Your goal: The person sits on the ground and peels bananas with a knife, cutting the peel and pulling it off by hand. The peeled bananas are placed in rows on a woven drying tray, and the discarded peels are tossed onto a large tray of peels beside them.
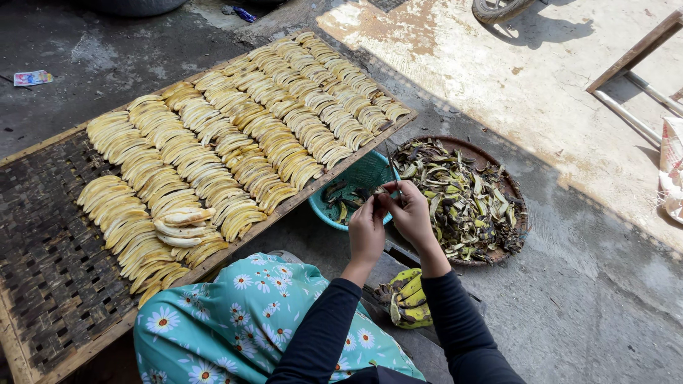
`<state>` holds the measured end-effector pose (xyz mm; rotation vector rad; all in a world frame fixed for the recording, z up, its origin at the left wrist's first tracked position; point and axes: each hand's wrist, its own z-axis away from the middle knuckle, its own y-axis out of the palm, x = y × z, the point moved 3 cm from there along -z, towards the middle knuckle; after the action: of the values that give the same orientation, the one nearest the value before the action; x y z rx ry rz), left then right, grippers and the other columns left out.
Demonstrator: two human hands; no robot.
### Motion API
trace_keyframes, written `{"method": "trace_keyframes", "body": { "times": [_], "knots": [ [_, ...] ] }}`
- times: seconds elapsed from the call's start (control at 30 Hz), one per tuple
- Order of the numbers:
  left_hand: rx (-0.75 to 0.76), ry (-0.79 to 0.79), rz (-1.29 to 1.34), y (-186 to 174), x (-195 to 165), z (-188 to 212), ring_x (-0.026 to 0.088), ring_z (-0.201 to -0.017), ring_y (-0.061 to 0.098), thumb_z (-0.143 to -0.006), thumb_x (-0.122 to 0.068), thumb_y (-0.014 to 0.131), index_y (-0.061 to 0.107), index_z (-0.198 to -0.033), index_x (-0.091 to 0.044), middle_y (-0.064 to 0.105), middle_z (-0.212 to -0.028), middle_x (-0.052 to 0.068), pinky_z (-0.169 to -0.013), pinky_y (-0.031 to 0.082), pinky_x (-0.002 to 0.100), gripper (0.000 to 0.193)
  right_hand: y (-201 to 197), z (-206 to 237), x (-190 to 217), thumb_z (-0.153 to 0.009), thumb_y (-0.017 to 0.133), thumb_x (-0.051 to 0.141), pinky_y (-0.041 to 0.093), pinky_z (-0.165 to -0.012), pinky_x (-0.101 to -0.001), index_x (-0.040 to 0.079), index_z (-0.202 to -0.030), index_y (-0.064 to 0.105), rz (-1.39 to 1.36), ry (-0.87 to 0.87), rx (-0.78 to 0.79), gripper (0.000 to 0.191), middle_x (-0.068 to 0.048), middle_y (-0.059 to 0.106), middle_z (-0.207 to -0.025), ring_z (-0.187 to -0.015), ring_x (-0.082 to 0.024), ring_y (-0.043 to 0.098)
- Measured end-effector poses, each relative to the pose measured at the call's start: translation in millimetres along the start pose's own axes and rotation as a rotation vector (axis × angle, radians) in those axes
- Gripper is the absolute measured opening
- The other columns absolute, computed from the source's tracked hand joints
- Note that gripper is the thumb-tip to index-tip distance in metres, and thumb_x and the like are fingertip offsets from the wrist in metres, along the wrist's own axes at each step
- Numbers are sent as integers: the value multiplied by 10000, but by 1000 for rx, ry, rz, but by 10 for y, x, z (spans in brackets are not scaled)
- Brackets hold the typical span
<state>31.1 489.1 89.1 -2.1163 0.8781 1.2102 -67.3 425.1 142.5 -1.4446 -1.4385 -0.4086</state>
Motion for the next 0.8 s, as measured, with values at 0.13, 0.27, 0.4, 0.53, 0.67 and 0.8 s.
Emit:
{"method": "trace_keyframes", "body": {
  "times": [0.13,0.27,0.4,0.53,0.67,0.8],
  "knots": [
    [-45,39,14,-73,-5,62,382,-1005,700,-988,-59,577,650,-1299,-10,741,-1103,176,-866,544,487,324,133,67,94,-1021,663,142,516,-680,-248,17,-1061,691,137,-142,-138,134,-65,670,-974,-781,-82,645],
    [-17,-30,119,-78,44,142,305,-1015,717,-1018,-90,567,637,-1314,-9,730,-1142,162,-858,568,415,314,173,86,-35,-1081,638,151,504,-696,-295,14,-1024,675,287,-178,-213,153,-58,657,-887,-782,-111,620],
    [30,-368,486,-24,262,168,139,-1010,685,-1039,-171,587,616,-1301,-36,742,-1148,66,-868,550,318,296,194,55,-296,-1084,620,206,426,-571,-298,29,-1097,699,-127,258,-33,194,-35,619,-769,-652,-109,522],
    [-113,-483,907,-32,504,91,107,-1027,620,-1025,-181,634,621,-1184,-58,683,-1143,18,-909,515,278,202,284,116,-208,-1015,665,176,458,-599,-281,20,-1174,690,-134,138,53,224,-47,603,-892,-707,-106,558],
    [-114,-504,949,-34,643,85,109,-993,611,-1020,-174,657,628,-1120,-62,672,-1094,25,-890,515,279,152,388,184,-30,-954,688,144,540,-667,-318,19,-1121,717,184,15,20,211,-108,709,-931,-754,-180,676],
    [-85,-532,1029,-8,696,80,110,-996,620,-1019,-172,650,634,-1126,-56,680,-1107,30,-892,518,283,158,397,154,57,-981,651,125,547,-758,-368,0,-1103,682,287,-99,45,177,-167,706,-975,-866,-307,693]
  ]
}}
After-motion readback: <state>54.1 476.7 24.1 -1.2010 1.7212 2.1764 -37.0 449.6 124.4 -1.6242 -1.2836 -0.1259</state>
